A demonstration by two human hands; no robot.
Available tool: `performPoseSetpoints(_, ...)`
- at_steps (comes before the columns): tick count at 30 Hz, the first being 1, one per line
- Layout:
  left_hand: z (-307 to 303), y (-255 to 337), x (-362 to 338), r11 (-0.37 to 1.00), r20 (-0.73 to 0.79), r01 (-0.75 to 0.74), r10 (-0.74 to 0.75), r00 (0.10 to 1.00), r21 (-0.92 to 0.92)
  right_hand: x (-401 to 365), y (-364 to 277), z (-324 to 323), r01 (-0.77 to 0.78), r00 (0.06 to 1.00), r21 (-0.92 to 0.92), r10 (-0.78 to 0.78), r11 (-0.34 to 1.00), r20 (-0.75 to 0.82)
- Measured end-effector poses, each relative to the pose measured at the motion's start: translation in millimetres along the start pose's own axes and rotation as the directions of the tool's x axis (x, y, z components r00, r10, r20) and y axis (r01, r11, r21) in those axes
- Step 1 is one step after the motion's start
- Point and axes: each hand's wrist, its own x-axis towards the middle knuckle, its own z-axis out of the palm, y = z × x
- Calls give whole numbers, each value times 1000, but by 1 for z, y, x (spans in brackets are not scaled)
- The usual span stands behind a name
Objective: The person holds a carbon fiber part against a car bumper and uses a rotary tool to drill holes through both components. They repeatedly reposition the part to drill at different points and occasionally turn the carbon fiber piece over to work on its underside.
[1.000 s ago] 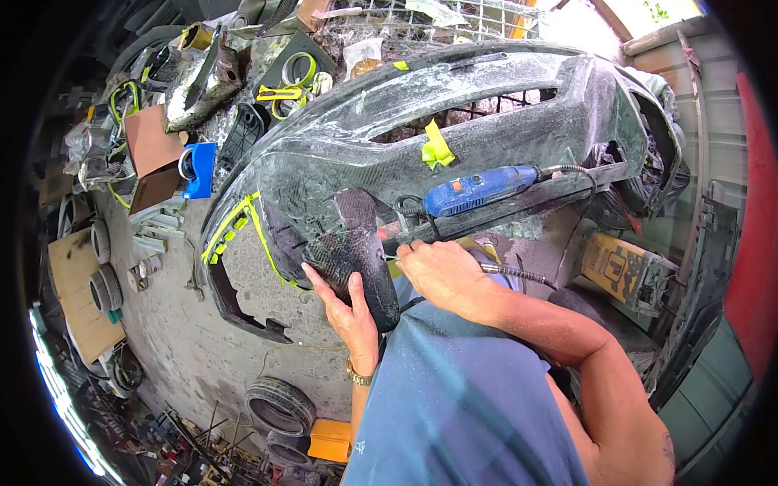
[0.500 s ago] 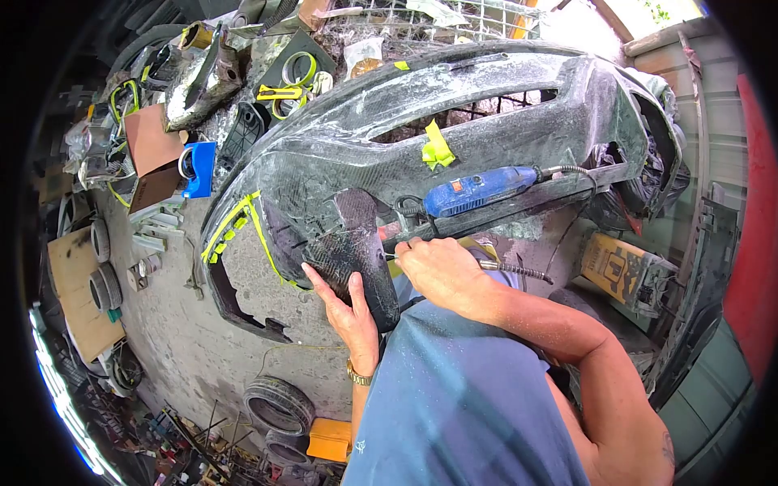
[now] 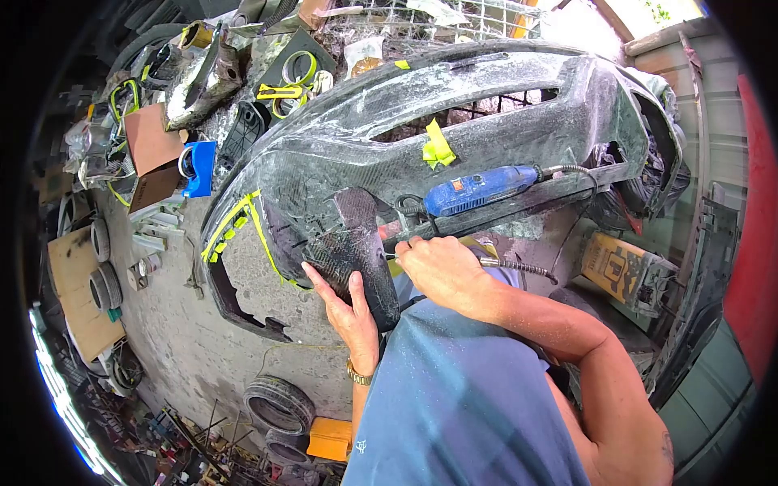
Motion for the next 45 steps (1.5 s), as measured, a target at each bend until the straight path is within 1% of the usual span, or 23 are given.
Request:
performPoseSetpoints(3,1,0,0,998,-22,-34,35,999,45,1,0,-1,-4,999,26,5,1000,-35)
performPoseSetpoints(6,1,0,2,999,-18,-36,36,999,26,-2,0,-6,32,999,-12,-32,999,2)
performPoseSetpoints(9,-3,0,3,1000,-3,-7,7,1000,-7,-3,2,-14,37,999,47,-36,998,-19)
performPoseSetpoints(12,-4,1,4,1000,2,-11,11,1000,-4,-2,13,-11,84,988,37,-78,996,-133)
performPoseSetpoints(13,-4,0,5,1000,-1,-23,23,1000,4,-1,13,-12,83,988,35,-78,996,-134)
performPoseSetpoints(15,-5,-1,5,999,-7,-34,34,999,14,2,10,-13,92,994,-2,-92,996,-64)
performPoseSetpoints(22,-6,1,6,1000,10,-6,6,1000,-2,8,10,-3,117,989,-27,-119,993,-84)
performPoseSetpoints(25,-5,0,6,1000,14,0,0,1000,-17,7,10,-3,94,992,-22,-95,995,-80)
performPoseSetpoints(28,-6,-1,7,1000,10,-8,8,1000,-24,5,9,-9,78,996,-10,-78,997,-29)
performPoseSetpoints(30,-8,-10,8,1000,2,-12,12,1000,-23,2,10,-20,54,998,207,-58,977,13)
performPoseSetpoints(31,-10,-25,12,972,51,99,-90,995,-213,1,13,-24,58,998,207,-62,977,11)
performPoseSetpoints(32,-11,-34,14,897,118,209,-176,977,-389,1,17,-28,39,998,311,-25,949,-50)
performPoseSetpoints(33,-12,-32,16,900,110,199,-169,980,-387,0,20,-33,32,994,414,15,910,-110)
performPoseSetpoints(35,-20,-27,21,705,174,282,-223,959,-651,-1,28,-40,-9,983,486,96,874,-154)
performPoseSetpoints(36,-22,-31,22,634,209,314,-237,949,-707,-4,30,-46,-37,985,545,123,838,-121)
performPoseSetpoints(37,-26,-29,23,646,188,293,-228,955,-705,-4,30,-51,-65,986,599,145,798,-86)
performPoseSetpoints(38,-27,-26,25,624,221,315,-226,949,-715,-2,26,-50,-42,987,601,128,799,-102)
performPoseSetpoints(39,-28,-23,27,598,260,341,-221,940,-725,-4,23,-46,111,982,603,4,790,-187)
performPoseSetpoints(40,-29,-23,27,628,263,331,-202,943,-704,-7,20,-43,256,956,591,-111,765,-271)
performPoseSetpoints(41,-30,-21,27,633,262,320,-187,947,-705,-9,14,-40,356,926,522,-217,775,-309)
performPoseSetpoints(43,-29,-16,26,580,279,330,-178,944,-745,-14,2,-42,365,931,432,-318,825,-179)
performPoseSetpoints(44,-28,-12,25,583,279,323,-167,946,-745,-13,-5,-47,369,929,428,-317,825,-190)
performPoseSetpoints(45,-27,-8,22,639,215,262,-152,965,-723,-12,-12,-54,296,955,328,-276,897,-107)
